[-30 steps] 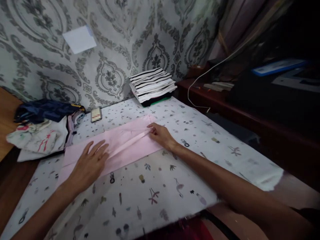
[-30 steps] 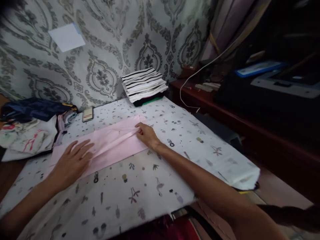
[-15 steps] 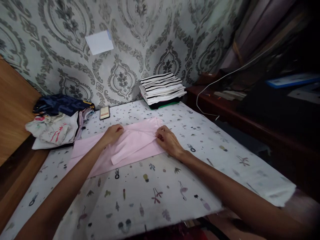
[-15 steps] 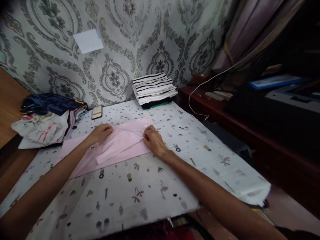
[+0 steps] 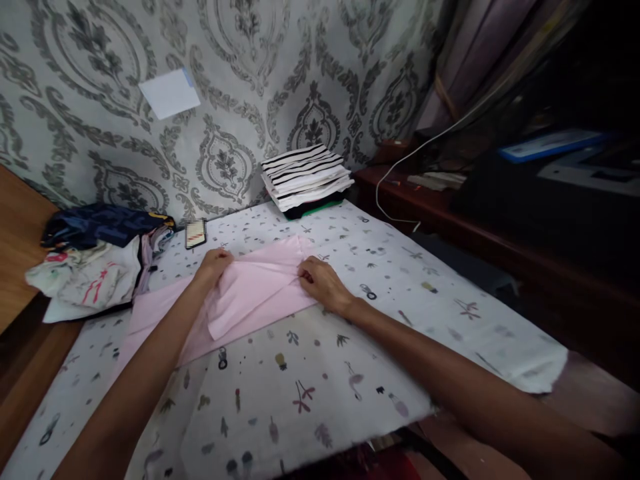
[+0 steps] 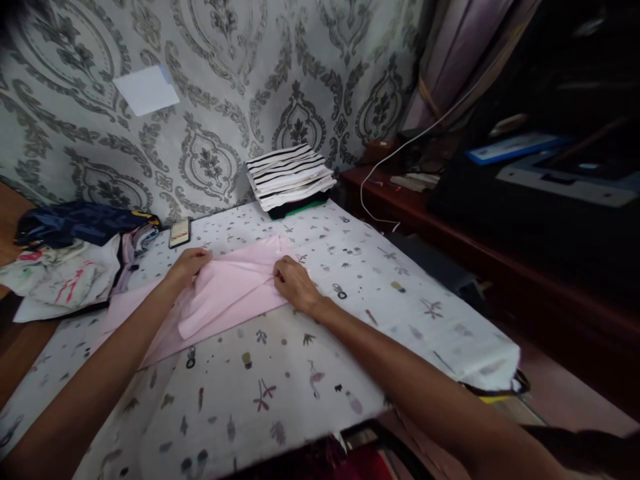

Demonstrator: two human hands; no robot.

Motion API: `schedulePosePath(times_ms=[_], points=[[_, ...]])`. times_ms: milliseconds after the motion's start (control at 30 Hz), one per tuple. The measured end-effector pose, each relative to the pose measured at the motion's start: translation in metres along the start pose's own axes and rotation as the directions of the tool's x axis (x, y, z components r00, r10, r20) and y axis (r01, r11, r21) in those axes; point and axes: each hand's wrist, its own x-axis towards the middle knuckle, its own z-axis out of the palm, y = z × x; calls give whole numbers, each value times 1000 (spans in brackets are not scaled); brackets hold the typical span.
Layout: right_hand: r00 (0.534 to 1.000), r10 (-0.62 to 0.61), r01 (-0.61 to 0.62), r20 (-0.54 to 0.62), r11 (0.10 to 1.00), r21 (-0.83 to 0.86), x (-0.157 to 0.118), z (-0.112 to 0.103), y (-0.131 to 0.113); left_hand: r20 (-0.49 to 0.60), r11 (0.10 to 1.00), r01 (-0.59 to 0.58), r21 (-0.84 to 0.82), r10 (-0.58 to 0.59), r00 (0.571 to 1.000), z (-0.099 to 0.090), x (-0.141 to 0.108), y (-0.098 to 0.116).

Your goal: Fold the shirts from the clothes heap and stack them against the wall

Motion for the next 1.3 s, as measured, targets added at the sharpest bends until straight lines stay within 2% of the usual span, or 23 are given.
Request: schedulePosePath(times_ms=[133,233,400,433,567,633,733,900,1100,1200,1300], points=[[1000,17,-16,-10,999,42,1,-5,-1,78,995,89,-50,-85,993,2,-6,2],[998,62,-59,-32,996,69,4,-8,-2,156,991,123,-56,-112,981,-3,-10,8],[981,179,-171,-76,979,107,13,-4,-1,335,997,39,-60,-17,942,-22,-5,8],[979,184,-175,-90,980,99,14,-3,0,331,998,14,-58,6,944,-24,-3,6],[978,172,-164,-119,984,75,17,0,3,203,1000,-30,3,29,979,-23,1,-2],[979,163,-155,-122,986,68,17,0,4,195,999,-29,32,22,981,-24,-1,-4],[980,162,-157,-119,987,44,17,1,6,226,995,-52,82,32,974,-34,-7,-5],[984,132,-130,-122,991,29,17,1,7,361,985,-107,131,53,931,-55,-14,-15],[982,158,-156,-104,987,34,17,1,7,233,995,-36,97,12,973,-61,-21,-29],[991,96,-94,-92,995,26,15,-2,6,236,998,32,55,-44,971,-67,-27,-31],[1000,-2,3,-27,1000,19,11,-6,6,237,991,131,13,-131,963,-76,-35,-34]])
